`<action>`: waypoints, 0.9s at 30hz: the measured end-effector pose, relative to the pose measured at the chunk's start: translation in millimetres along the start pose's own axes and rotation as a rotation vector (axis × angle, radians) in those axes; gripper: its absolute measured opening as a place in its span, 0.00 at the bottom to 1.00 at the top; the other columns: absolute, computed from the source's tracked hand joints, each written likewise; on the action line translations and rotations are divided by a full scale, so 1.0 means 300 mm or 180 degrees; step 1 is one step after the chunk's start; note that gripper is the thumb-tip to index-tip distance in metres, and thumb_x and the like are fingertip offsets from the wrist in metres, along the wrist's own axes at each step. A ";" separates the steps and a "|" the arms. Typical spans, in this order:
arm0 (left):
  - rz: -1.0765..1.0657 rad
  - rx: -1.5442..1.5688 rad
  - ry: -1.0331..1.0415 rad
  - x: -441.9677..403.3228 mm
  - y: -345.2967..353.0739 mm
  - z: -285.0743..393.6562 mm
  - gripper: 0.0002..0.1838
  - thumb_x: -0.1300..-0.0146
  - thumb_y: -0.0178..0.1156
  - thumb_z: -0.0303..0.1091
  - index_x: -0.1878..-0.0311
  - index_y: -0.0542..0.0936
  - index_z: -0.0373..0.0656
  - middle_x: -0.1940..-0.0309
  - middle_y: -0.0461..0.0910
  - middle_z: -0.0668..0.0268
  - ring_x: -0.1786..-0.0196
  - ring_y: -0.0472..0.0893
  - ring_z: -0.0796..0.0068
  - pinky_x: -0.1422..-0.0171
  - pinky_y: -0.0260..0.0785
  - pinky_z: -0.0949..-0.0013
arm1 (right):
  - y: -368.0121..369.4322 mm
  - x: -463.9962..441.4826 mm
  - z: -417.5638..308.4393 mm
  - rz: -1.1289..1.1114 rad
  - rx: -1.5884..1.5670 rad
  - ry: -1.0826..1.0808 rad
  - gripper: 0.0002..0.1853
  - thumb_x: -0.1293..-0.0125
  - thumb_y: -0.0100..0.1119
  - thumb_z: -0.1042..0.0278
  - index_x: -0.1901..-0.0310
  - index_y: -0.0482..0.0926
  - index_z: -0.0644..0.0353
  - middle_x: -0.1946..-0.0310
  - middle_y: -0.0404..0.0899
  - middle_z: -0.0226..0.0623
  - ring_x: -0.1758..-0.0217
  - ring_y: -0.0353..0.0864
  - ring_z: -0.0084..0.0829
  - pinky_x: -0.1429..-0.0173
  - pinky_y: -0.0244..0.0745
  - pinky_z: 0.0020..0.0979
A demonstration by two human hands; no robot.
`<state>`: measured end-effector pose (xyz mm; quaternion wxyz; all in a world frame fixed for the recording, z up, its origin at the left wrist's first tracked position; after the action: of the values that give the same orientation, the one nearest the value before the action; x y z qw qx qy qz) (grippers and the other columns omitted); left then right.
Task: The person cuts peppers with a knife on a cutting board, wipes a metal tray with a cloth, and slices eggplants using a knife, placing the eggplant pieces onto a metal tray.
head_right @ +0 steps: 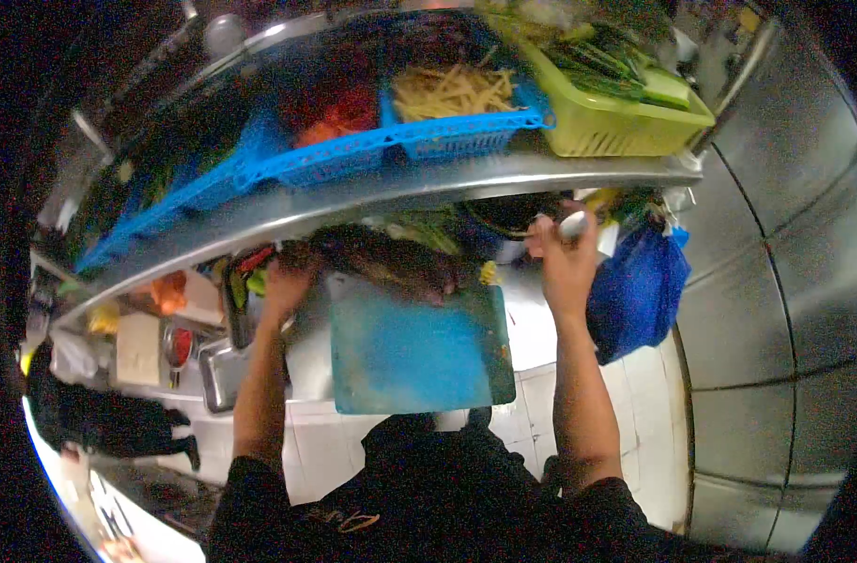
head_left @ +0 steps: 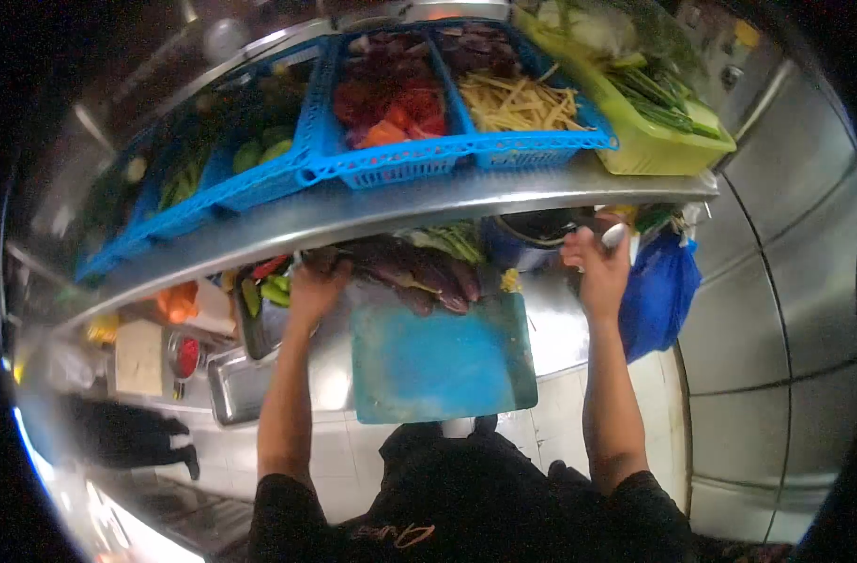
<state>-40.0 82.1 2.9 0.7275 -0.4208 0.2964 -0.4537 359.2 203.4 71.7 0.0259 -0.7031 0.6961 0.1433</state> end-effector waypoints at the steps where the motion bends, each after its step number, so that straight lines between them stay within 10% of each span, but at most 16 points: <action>1: -0.0026 -0.0045 0.0058 -0.058 0.010 -0.017 0.26 0.39 0.57 0.49 0.40 0.73 0.47 0.40 0.73 0.55 0.45 0.77 0.50 0.32 0.61 0.56 | -0.024 -0.010 -0.033 0.0079 0.0251 -0.0066 0.19 0.34 0.59 0.71 0.45 0.65 0.58 0.65 0.78 0.42 0.68 0.81 0.27 0.65 0.78 0.25; 9: -0.0063 -0.0400 0.0357 -0.228 -0.011 -0.191 0.25 0.39 0.57 0.47 0.41 0.73 0.47 0.42 0.73 0.56 0.46 0.77 0.51 0.34 0.63 0.56 | -0.033 -0.036 -0.097 0.0889 -0.0223 -0.0775 0.16 0.34 0.60 0.69 0.50 0.65 0.61 0.65 0.76 0.39 0.70 0.81 0.28 0.66 0.79 0.29; 18: -0.0083 -0.0183 0.0520 -0.226 0.039 -0.205 0.23 0.39 0.56 0.44 0.42 0.73 0.48 0.44 0.74 0.56 0.47 0.77 0.53 0.37 0.64 0.56 | -0.097 -0.151 0.169 0.0647 0.2282 -0.0619 0.23 0.42 0.57 0.73 0.44 0.68 0.69 0.54 0.78 0.51 0.48 0.76 0.46 0.41 0.69 0.41; 24: -0.0124 -0.0123 0.0617 -0.251 0.077 -0.163 0.22 0.39 0.55 0.43 0.42 0.73 0.48 0.45 0.75 0.57 0.47 0.77 0.54 0.38 0.65 0.55 | -0.002 0.042 0.033 0.0930 0.1032 -0.0350 0.29 0.37 0.58 0.75 0.36 0.60 0.64 0.66 0.78 0.40 0.75 0.78 0.23 0.72 0.75 0.24; 27: -0.0119 -0.0094 0.0657 -0.258 0.084 -0.129 0.21 0.39 0.55 0.42 0.42 0.73 0.48 0.46 0.75 0.57 0.47 0.77 0.54 0.39 0.65 0.55 | -0.029 0.195 0.078 0.0595 0.1066 0.0423 0.33 0.37 0.60 0.71 0.32 0.58 0.58 0.70 0.76 0.35 0.75 0.76 0.21 0.71 0.73 0.23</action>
<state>-93.0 145.1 -33.7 0.6783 -0.3879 0.3685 -0.5037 363.2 152.4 33.9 0.0830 -0.6292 0.7726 -0.0193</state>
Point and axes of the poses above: each hand's wrist, its own x-axis away from the middle knuckle, its own y-axis out of the palm, z = x × y, the point moved 5 cm from there along -x, towards the middle knuckle
